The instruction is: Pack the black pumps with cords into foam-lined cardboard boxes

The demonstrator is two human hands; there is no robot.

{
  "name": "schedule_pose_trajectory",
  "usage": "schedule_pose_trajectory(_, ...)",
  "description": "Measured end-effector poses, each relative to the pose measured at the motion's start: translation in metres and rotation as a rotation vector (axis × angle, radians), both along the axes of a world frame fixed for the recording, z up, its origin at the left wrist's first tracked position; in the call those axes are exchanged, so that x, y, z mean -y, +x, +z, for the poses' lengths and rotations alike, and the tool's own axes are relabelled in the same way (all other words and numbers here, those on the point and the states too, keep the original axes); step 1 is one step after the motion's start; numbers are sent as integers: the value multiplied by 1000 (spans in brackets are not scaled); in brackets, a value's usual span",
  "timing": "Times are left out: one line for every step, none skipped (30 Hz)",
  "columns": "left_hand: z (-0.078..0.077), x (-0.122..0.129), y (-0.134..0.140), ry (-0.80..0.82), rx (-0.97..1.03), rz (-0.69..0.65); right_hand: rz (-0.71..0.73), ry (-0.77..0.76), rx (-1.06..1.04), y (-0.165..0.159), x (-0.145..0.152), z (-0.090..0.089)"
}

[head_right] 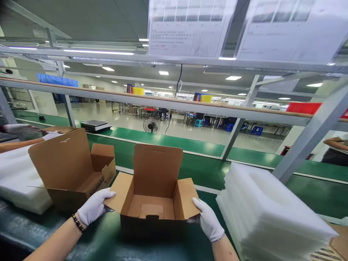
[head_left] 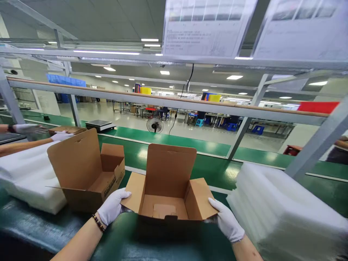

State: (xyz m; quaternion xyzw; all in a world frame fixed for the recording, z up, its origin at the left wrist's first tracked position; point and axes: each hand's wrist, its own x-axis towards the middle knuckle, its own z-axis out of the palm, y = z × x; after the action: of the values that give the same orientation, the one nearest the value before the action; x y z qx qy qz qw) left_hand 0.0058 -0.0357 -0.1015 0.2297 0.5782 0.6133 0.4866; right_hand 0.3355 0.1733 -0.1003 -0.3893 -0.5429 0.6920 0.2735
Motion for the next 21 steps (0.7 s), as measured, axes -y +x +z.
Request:
schedule_pose_trajectory(-9, 3, -3, -19, -37, 19, -12, -99, -41, 5, -1, -14)
schedule_pose_trajectory(-14, 6, -4, -35, -153, 51, -9, -167, -57, 10, -1, -24)
schedule_pose_trajectory(-13, 10, -1, -39, -350, 123, -5, -177, -53, 14, -2, -29)
schedule_pose_trajectory(-8, 12, 5, -29, -611, 233, -21, -123, -23, 16, -2, -26)
schedule_pose_trajectory(0, 15, 15, -12, -907, 338, -73, -8, 39, 17, -2, -14)
schedule_pose_trajectory(10, 16, 28, 18, -1190, 407, -150, 164, 110, 15, -1, 4)
schedule_pose_trajectory(20, 15, 43, 77, -1412, 359, -270, 382, 212, 9, 0, 29)
schedule_pose_trajectory(28, 14, 60, 146, -1561, 152, -371, 608, 291, 0, 1, 58)
schedule_pose_trajectory(34, 11, 77, 174, -1622, -62, -405, 826, 310, -14, 2, 89)
schedule_pose_trajectory(36, 6, 94, 186, -1633, -209, -417, 1044, 303, -32, 3, 120)
schedule_pose_trajectory(35, 1, 107, 109, -1611, -271, -402, 1256, 291, -52, 3, 148)
schedule_pose_trajectory(32, -5, 118, 9, -1586, -318, -316, 1429, 301, -75, 2, 172)
schedule_pose_trajectory(27, -11, 125, -76, -1566, -349, -171, 1552, 346, -98, -1, 191)
schedule_pose_trajectory(22, -16, 129, -144, -1557, -369, 10, 1611, 424, -121, -5, 205)
schedule_pose_trajectory(17, -20, 130, -176, -1559, -391, 187, 1615, 523, -142, -10, 214)
schedule_pose_trajectory(13, -22, 128, -177, -1568, -408, 365, 1578, 644, -160, -16, 218)
schedule_pose_trajectory(9, -23, 126, -162, -1578, -415, 523, 1532, 764, -175, -23, 218)
schedule_pose_trajectory(6, -23, 123, -144, -1582, -413, 634, 1498, 863, -186, -28, 216)
schedule_pose_trajectory(4, -22, 120, -129, -1582, -410, 694, 1486, 934, -194, -33, 212)
schedule_pose_trajectory(3, -21, 118, -117, -1580, -405, 708, 1500, 975, -199, -36, 207)
schedule_pose_trajectory(2, -20, 117, -109, -1583, -399, 683, 1526, 989, -202, -37, 203)
